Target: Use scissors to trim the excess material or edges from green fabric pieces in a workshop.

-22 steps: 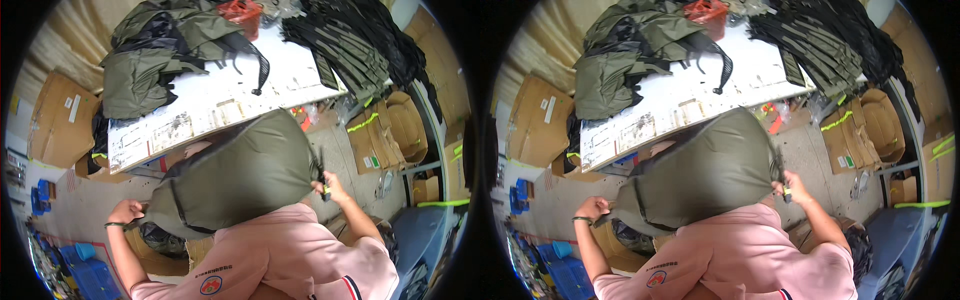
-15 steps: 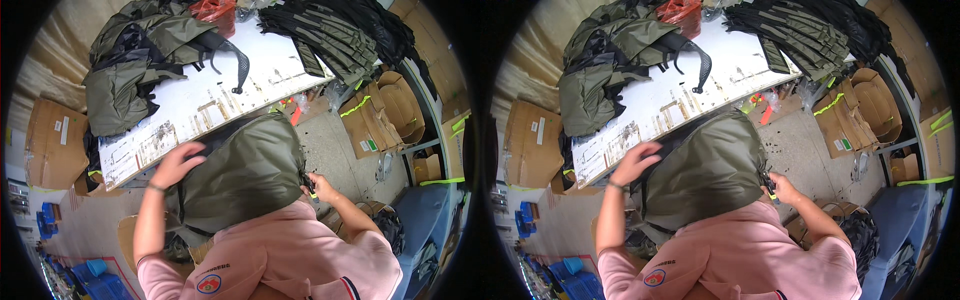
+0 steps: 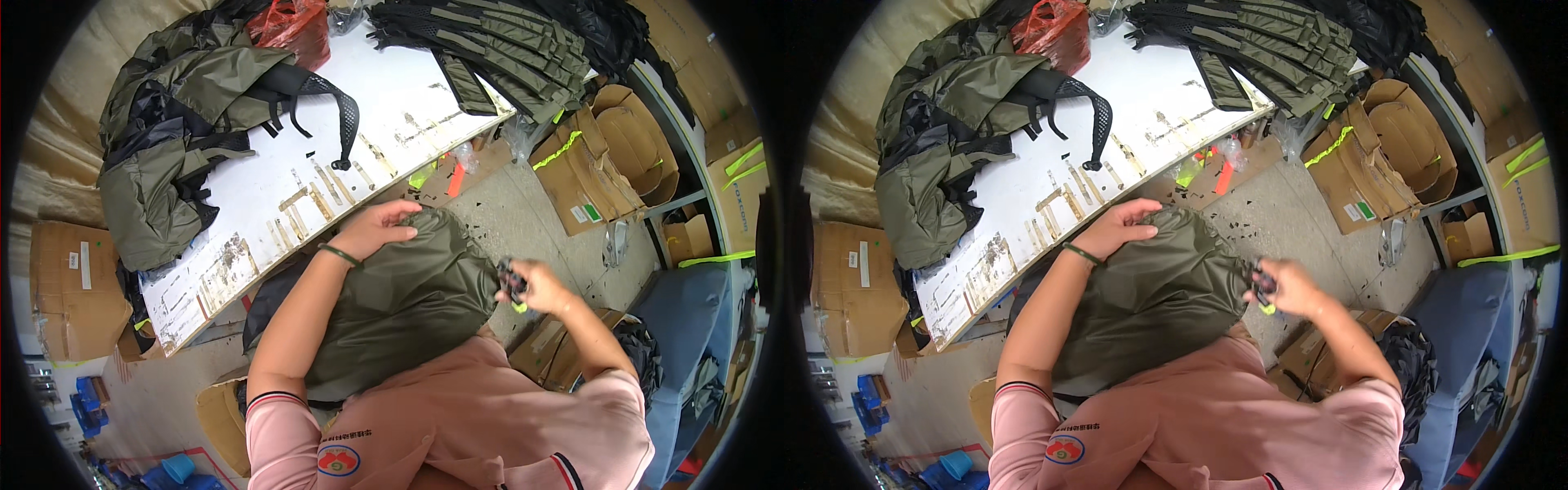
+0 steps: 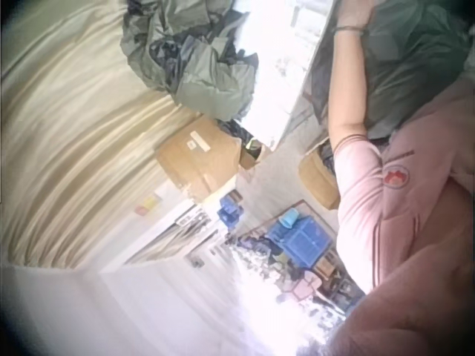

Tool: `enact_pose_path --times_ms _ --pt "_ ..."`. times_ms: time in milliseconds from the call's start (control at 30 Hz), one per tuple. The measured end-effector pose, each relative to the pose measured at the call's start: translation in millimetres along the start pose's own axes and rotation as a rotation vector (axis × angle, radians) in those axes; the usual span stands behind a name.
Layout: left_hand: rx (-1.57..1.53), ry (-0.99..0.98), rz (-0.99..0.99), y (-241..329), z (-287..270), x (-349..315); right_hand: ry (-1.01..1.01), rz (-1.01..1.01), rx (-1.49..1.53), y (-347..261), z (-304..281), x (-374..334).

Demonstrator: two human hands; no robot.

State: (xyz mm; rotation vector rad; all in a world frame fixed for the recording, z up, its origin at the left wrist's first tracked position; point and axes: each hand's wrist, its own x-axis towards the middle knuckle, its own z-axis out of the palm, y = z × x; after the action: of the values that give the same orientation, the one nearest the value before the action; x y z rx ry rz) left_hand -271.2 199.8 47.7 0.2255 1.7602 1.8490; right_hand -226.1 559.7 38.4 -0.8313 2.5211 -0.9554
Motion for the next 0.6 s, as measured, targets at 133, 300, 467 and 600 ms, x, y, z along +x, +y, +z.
enact_pose_path --times_ms 133,300,467,600 --pt "-0.150 0.003 -0.013 -4 18 -19 0.024 -0.053 -0.151 -21 -48 50" --pt "-0.237 -0.012 -0.019 -11 30 -31 -0.112 -0.215 -0.403 -43 -87 88" --pt "-0.190 0.000 0.020 -17 31 -35 -0.311 -0.162 -0.454 -58 -99 98" --pt "-0.219 -0.029 0.021 -19 34 -35 -0.355 -0.135 -0.482 -61 -102 99"
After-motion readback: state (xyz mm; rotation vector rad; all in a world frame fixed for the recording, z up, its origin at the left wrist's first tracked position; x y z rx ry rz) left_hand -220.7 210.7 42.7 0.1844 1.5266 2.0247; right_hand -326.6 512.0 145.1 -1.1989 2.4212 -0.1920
